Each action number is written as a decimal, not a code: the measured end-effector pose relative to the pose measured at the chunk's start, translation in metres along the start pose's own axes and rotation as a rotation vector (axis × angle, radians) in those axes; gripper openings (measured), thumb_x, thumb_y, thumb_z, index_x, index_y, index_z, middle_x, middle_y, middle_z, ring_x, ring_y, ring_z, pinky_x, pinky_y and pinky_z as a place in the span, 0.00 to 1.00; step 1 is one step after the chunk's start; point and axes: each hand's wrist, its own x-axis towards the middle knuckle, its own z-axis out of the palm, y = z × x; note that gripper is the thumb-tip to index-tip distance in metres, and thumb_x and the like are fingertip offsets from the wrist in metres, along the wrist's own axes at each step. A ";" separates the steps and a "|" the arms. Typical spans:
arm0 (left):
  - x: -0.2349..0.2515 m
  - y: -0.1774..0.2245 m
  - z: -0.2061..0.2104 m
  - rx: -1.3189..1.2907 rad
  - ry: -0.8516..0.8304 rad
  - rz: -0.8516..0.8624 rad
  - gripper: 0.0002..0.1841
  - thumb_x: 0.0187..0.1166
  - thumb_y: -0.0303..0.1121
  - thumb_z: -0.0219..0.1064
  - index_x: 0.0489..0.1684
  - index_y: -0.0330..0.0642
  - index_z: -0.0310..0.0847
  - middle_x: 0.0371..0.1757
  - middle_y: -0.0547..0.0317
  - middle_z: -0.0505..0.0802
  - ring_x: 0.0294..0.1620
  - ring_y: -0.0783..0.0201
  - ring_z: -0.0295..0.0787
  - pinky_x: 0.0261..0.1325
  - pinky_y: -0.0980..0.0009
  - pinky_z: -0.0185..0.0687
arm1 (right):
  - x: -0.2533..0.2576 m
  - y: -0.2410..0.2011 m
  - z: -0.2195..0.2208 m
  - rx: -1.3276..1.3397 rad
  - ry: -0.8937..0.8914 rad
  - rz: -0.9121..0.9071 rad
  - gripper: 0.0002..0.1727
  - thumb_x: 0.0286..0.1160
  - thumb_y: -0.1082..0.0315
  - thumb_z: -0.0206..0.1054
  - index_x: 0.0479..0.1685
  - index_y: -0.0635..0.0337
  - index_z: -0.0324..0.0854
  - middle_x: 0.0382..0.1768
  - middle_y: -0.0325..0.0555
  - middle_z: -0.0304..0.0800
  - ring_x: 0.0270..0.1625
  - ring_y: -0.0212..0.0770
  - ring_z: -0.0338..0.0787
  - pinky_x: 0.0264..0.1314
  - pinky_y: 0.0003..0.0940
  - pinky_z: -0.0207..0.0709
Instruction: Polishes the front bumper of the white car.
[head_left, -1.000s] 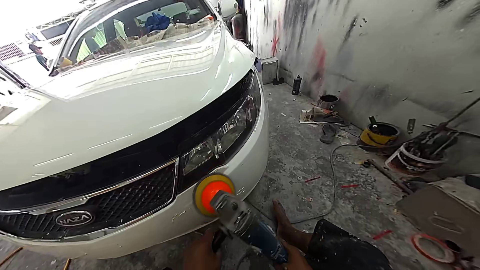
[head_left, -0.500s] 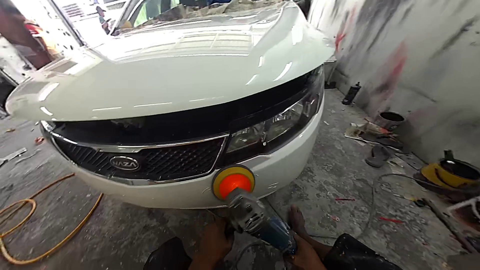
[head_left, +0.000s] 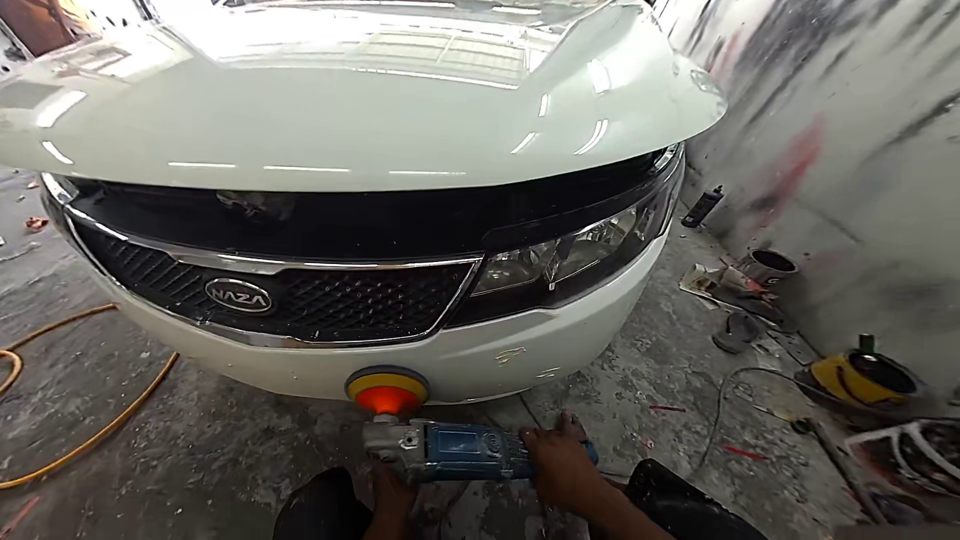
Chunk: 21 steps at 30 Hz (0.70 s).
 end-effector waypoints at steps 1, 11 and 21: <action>-0.005 0.007 0.011 0.020 -0.057 0.007 0.45 0.59 0.35 0.85 0.74 0.16 0.67 0.69 0.28 0.85 0.74 0.46 0.82 0.82 0.57 0.72 | -0.004 0.018 0.003 0.001 0.002 0.023 0.35 0.59 0.61 0.78 0.70 0.64 0.78 0.60 0.64 0.89 0.64 0.66 0.88 0.67 0.69 0.76; -0.013 0.060 0.114 0.075 -0.349 0.037 0.37 0.61 0.45 0.81 0.68 0.26 0.80 0.67 0.37 0.89 0.74 0.50 0.83 0.82 0.55 0.72 | -0.029 0.127 -0.022 -0.208 -0.028 0.155 0.31 0.59 0.62 0.79 0.66 0.64 0.79 0.61 0.62 0.89 0.67 0.64 0.87 0.71 0.65 0.74; 0.006 0.003 0.043 -0.045 -0.214 -0.310 0.42 0.69 0.35 0.80 0.82 0.21 0.62 0.81 0.31 0.75 0.86 0.48 0.69 0.90 0.61 0.59 | 0.009 -0.001 -0.018 -0.276 -0.039 0.083 0.32 0.65 0.60 0.75 0.71 0.63 0.77 0.63 0.63 0.88 0.68 0.66 0.86 0.70 0.67 0.73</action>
